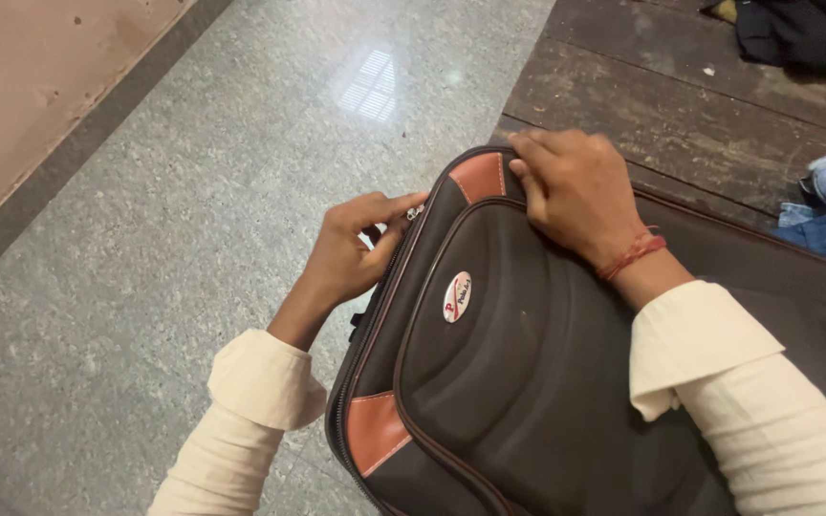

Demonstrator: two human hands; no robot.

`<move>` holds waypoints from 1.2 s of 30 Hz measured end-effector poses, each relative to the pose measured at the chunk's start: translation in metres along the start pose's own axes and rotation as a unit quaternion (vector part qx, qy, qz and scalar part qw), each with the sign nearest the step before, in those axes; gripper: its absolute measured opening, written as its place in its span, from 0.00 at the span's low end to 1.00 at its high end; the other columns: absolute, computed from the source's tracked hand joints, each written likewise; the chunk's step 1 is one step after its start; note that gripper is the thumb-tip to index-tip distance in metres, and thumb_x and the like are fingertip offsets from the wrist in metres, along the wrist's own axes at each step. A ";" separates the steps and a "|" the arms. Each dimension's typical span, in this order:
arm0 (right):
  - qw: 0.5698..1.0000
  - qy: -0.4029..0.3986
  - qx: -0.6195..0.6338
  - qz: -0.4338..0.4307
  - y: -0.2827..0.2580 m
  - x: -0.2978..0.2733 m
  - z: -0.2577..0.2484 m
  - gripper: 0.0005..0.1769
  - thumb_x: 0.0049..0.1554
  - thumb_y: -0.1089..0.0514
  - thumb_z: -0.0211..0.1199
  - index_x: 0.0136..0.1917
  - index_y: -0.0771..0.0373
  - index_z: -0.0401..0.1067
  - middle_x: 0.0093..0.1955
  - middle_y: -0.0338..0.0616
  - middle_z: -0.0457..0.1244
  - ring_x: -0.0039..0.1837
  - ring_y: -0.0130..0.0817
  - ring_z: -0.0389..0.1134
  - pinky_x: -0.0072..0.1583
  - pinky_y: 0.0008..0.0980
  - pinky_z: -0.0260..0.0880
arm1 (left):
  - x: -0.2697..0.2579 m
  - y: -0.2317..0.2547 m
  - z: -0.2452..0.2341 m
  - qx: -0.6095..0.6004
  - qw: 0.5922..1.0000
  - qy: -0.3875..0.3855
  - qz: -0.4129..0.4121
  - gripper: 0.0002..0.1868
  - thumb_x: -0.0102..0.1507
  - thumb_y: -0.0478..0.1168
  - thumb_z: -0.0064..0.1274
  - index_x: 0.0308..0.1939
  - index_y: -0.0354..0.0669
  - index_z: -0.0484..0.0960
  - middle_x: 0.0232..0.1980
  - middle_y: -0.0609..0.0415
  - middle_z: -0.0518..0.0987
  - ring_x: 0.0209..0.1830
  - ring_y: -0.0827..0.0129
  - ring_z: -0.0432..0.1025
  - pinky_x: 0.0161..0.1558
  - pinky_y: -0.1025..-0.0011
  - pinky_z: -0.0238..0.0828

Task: The person folds a pair of blue trousers and places them into a suitcase, followed by smoothing the interior lining and closing the suitcase zipper.

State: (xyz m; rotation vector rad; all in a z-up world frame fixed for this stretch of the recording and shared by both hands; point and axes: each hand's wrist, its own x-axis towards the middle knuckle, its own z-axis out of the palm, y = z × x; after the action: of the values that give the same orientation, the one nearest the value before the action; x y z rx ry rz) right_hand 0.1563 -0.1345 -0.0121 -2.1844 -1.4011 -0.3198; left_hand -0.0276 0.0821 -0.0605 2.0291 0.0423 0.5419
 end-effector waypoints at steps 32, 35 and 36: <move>0.917 -0.320 0.126 -0.204 -0.142 -0.115 -0.096 0.48 0.50 0.40 0.64 0.76 0.66 0.59 0.82 0.66 0.45 0.82 0.67 0.43 0.77 0.62 0.37 | 0.012 0.004 0.008 -0.037 0.996 0.051 -0.069 0.08 0.65 0.33 0.57 0.46 0.42 0.89 0.39 0.53 0.88 0.36 0.78 0.81 0.39 0.77 0.78; 0.930 -0.281 0.119 -0.206 -0.145 -0.131 -0.079 0.47 0.51 0.40 0.63 0.76 0.67 0.59 0.82 0.65 0.46 0.82 0.67 0.44 0.77 0.64 0.36 | 0.008 0.007 0.005 -0.021 0.996 0.049 -0.069 0.08 0.65 0.32 0.57 0.46 0.42 0.89 0.38 0.52 0.88 0.35 0.77 0.81 0.39 0.76 0.78; 0.934 -0.266 0.120 -0.206 -0.149 -0.135 -0.069 0.46 0.51 0.39 0.64 0.75 0.68 0.59 0.81 0.66 0.47 0.81 0.68 0.43 0.77 0.66 0.35 | 0.007 0.010 0.004 -0.006 0.996 0.047 -0.072 0.08 0.65 0.32 0.57 0.46 0.42 0.89 0.37 0.53 0.88 0.34 0.77 0.81 0.37 0.76 0.77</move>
State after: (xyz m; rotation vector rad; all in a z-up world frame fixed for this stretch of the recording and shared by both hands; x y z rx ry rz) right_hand -0.0311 -0.2278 0.0280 -1.8308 -2.0722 0.3196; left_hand -0.0221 0.0758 -0.0518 1.9704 0.2387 0.5437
